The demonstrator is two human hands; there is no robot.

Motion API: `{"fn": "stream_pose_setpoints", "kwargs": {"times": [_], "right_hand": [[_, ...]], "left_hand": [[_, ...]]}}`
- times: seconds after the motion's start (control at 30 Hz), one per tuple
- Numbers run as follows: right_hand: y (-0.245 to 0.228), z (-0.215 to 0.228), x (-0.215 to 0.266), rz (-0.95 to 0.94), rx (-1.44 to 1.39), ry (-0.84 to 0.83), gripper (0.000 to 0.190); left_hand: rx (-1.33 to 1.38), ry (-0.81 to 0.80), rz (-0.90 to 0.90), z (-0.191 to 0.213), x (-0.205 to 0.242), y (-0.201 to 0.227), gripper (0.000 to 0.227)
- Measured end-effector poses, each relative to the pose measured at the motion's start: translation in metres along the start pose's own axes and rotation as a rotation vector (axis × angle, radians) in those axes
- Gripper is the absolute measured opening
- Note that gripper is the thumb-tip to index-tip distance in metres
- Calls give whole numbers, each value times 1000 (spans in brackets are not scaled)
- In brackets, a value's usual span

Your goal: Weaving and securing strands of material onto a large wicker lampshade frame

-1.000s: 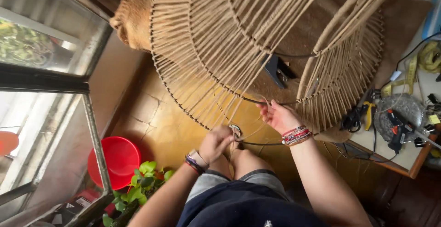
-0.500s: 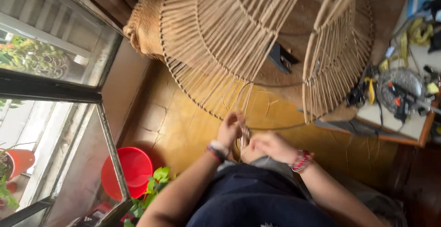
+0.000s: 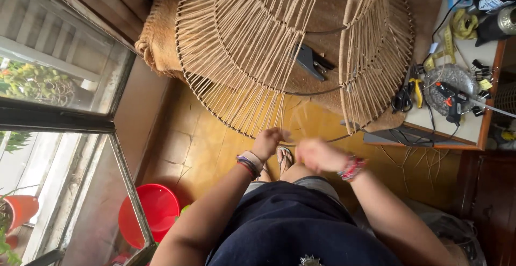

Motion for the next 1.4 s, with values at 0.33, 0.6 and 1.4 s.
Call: {"fn": "stream_pose_setpoints", "kwargs": {"times": [0.33, 0.6, 1.4], "right_hand": [[-53, -5, -19, 161, -17, 117, 36], [112, 39, -6, -501, 1425, -247, 44], [67, 6, 11, -192, 964, -175, 32]], "left_hand": [[-499, -218, 86, 31, 16, 22, 52], [642, -182, 366, 15, -7, -5, 33], [707, -342, 246, -5, 0, 5, 30]]}}
Point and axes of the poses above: each hand's wrist, its own x-axis away from the middle knuckle, its own z-axis out of the back of the hand, y = z × x, the point moved 6 cm from there along -x, towards the middle knuckle, and after that the axes turned 2 degrees about -x, right-handed, at the moved point
